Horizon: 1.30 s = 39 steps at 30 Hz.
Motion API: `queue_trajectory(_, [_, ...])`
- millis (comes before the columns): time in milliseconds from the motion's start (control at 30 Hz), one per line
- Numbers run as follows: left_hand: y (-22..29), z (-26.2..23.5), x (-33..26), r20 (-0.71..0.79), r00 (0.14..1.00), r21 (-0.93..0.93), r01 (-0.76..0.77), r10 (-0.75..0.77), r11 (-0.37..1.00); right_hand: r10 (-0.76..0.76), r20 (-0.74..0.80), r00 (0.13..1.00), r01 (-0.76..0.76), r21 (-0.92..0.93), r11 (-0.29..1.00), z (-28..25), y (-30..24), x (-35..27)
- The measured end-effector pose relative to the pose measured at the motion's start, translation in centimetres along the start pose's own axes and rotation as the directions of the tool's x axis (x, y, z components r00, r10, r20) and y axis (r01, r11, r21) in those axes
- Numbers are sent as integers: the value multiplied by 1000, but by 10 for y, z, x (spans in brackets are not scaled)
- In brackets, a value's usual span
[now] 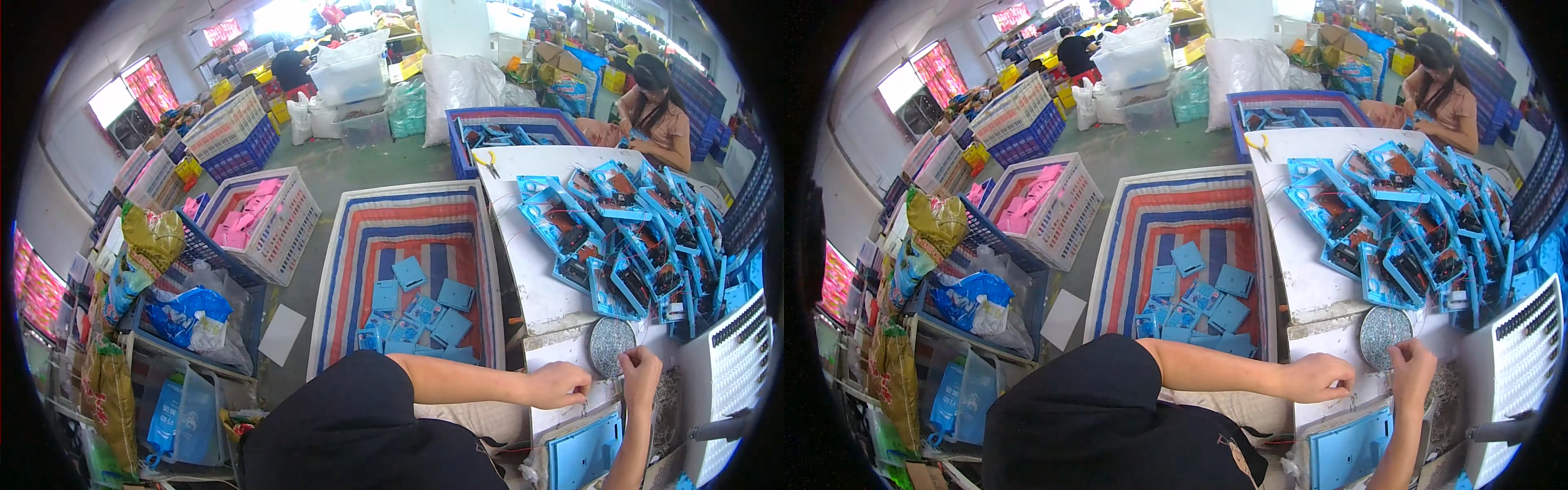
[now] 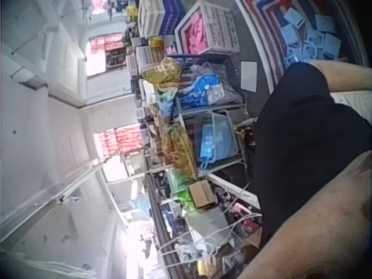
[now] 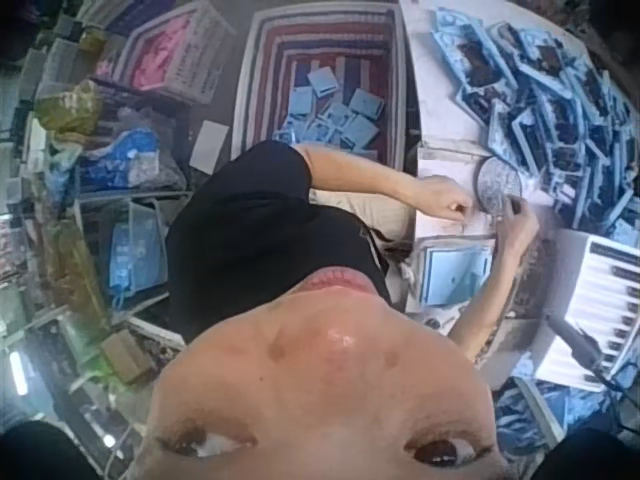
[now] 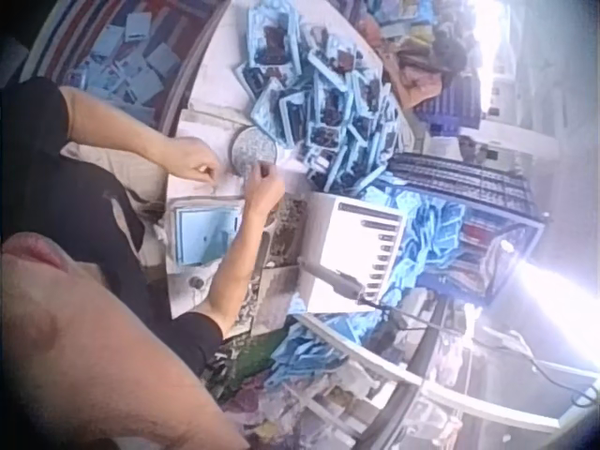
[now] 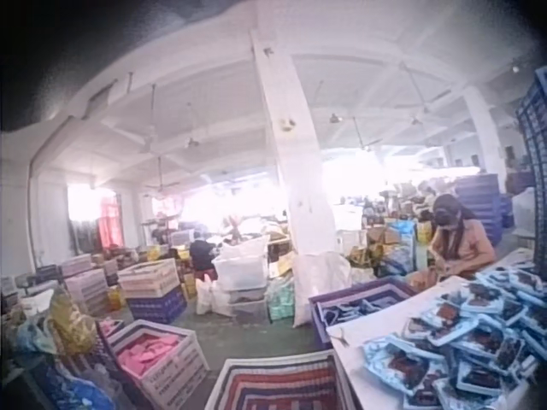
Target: Assembling and soldering components of a blue plastic electronic device.
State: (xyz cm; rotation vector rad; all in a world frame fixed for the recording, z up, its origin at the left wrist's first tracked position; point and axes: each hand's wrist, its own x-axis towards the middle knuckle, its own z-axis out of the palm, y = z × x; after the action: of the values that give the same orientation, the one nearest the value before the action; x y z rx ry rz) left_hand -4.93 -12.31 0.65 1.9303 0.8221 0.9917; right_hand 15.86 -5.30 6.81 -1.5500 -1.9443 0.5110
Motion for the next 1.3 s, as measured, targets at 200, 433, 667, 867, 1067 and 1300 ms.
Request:
queue_trajectory(200, [-2, -28, -1, 16, 992, 89, 125, -126, 988, -110, -137, 985, 79, -216, 973, -47, 2, -58])
queue_trajectory(433, [-5, -71, -9, -132, 991, 153, 9, 12, 988, 272, -337, 901, -328, -121, 937, -118, 16, -178])
queue_trajectory(667, [1, -57, -17, -79, 996, 41, 33, -30, 999, 279, -471, 837, -255, 115, 960, -108, 21, -235])
queue_trajectory(867, [2, -1, 14, 145, 957, -180, 276, -252, 944, 329, -557, 762, -315, 124, 941, -95, 4, -239])
queue_trajectory(1067, [15, 45, 66, 229, 966, -36, 134, -122, 990, 355, -581, 732, -281, 218, 935, -99, 11, -269])
queue_trajectory(1300, [20, 65, 74, 259, 966, 164, -40, -4, 986, 449, -531, 719, -369, 256, 894, -86, 20, -285])
